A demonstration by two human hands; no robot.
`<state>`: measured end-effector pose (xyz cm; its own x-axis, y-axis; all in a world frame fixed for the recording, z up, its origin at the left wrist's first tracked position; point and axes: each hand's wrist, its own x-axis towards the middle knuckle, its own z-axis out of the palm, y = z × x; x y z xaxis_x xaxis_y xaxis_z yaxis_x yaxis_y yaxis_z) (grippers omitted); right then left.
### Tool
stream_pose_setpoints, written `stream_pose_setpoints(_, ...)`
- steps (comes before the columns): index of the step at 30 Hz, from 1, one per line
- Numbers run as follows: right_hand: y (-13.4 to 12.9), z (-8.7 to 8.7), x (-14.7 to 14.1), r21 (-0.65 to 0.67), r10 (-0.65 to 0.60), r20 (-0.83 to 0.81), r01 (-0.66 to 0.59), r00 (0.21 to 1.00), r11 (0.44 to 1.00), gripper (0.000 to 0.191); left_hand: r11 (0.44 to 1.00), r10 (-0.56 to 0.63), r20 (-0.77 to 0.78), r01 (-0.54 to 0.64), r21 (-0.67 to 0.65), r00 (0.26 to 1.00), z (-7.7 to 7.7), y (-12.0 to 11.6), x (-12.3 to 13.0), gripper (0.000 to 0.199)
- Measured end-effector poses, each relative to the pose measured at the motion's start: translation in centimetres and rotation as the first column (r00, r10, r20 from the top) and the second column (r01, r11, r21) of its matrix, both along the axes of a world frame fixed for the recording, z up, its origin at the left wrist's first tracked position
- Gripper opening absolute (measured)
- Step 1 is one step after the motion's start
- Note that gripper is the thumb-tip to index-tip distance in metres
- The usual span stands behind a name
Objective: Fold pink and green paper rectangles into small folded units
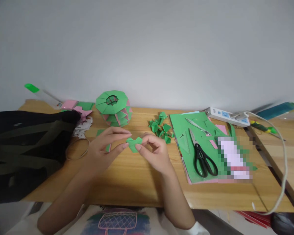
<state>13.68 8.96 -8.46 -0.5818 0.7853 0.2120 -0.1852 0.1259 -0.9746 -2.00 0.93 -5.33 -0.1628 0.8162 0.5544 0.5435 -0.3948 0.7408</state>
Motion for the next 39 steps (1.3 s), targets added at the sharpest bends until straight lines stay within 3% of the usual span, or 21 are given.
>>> stream_pose_setpoints(5, -0.6, 1.6, 0.8, 0.186, 0.017, -0.018, -0.013, 1.000, 0.982, 0.013, 0.999, -0.045, -0.022, 0.046, 0.016, 0.999, 1.3, -0.5, 0.3, 0.017)
stream_pose_setpoints(11, -1.4, 3.2, 1.3, 0.345, -0.020, 0.007, 0.016, 1.000, 0.939, 0.016, 0.995, -0.092, 0.055, 0.090, 0.038, 0.994, 2.1, -1.0, 0.7, 0.022)
stream_pose_setpoints(17, -1.9, 3.4, 1.5, 0.373, -0.003, -0.011, 0.007, 1.000, 0.928, 0.019, 0.993, -0.087, -0.028, 0.089, 0.073, 0.996, 2.5, -1.4, 0.7, 0.022)
stream_pose_setpoints(24, -2.4, 4.0, 2.0, 0.367, -0.018, -0.008, 0.020, 1.000, 0.930, 0.017, 0.994, -0.100, -0.001, 0.100, 0.039, 0.995, 2.6, -1.7, 0.9, 0.012)
stream_pose_setpoints(39, -2.8, 4.9, 2.1, 0.444, -0.042, 0.016, 0.030, 0.999, 0.895, 0.019, 0.982, -0.186, 0.310, 0.173, 0.069, 0.932, 2.1, -1.6, 1.8, 0.012)
